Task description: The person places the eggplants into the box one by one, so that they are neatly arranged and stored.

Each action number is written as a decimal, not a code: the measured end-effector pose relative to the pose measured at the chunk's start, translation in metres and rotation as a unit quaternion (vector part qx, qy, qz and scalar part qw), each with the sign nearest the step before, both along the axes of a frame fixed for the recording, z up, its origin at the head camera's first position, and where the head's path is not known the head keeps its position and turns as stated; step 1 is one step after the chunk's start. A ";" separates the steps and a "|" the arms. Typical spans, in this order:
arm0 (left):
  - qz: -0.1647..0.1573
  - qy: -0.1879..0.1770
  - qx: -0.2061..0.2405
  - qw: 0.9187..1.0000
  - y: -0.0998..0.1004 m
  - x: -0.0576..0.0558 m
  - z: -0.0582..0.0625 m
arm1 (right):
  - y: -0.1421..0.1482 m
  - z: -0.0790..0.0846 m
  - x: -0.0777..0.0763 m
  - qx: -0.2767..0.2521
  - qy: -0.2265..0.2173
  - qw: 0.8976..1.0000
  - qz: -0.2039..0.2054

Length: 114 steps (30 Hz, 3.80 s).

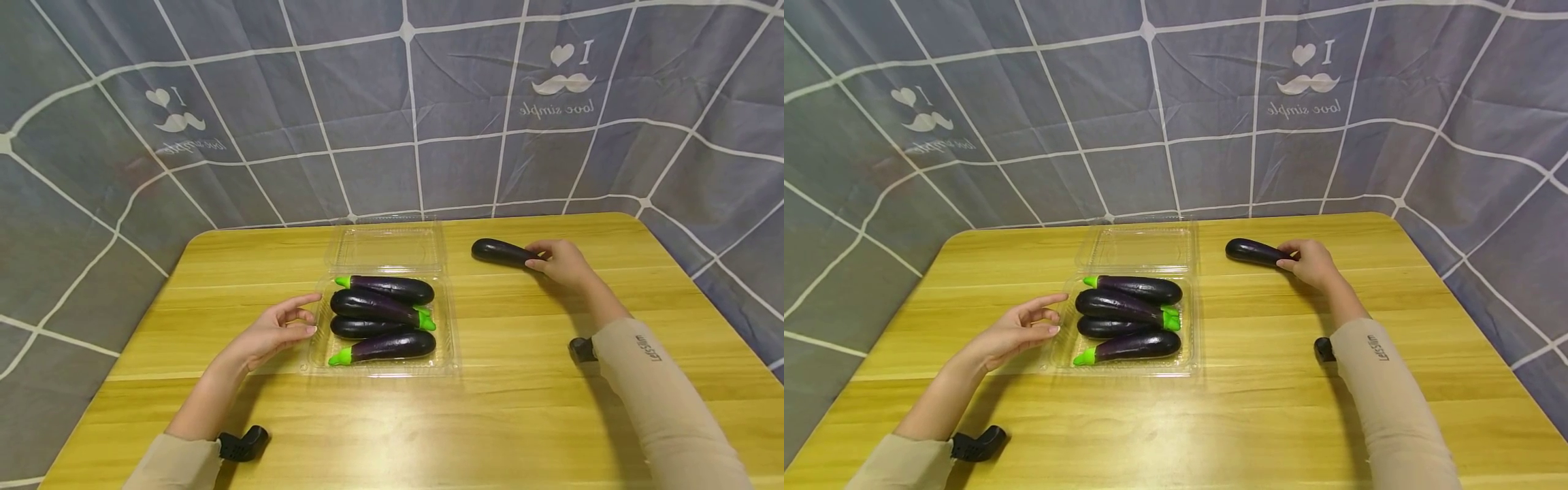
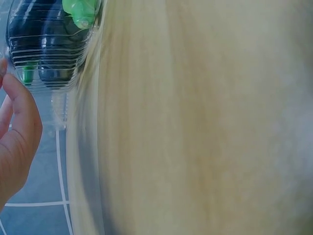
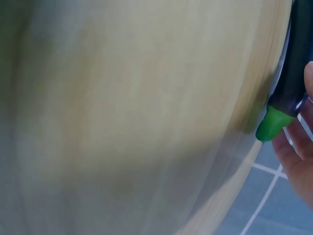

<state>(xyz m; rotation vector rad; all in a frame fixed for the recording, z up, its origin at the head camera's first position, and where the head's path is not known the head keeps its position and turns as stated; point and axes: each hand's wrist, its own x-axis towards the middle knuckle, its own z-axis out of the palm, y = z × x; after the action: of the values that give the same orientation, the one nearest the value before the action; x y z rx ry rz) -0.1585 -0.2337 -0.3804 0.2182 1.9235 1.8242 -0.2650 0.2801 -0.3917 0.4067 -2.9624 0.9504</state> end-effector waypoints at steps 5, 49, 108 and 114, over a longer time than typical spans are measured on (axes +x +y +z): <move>-0.002 0.000 0.005 1.000 0.000 0.000 -0.002 | 0.000 0.001 0.002 -0.005 0.003 1.000 -0.008; 0.000 -0.004 0.003 1.000 -0.001 -0.002 -0.002 | -0.030 0.037 0.065 -0.011 0.081 0.994 0.067; 0.002 -0.008 -0.001 1.000 -0.003 -0.002 0.001 | -0.154 0.057 0.105 -0.057 0.051 0.969 0.233; 0.001 -0.007 0.001 1.000 -0.003 -0.002 0.000 | -0.171 0.054 0.107 -0.061 0.046 0.968 0.241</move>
<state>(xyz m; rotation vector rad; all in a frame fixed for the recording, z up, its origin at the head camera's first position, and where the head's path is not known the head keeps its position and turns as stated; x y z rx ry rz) -0.1601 -0.2364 -0.3805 0.2045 1.9138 1.8244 -0.1578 0.1093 -0.3380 1.1672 -2.7479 1.0970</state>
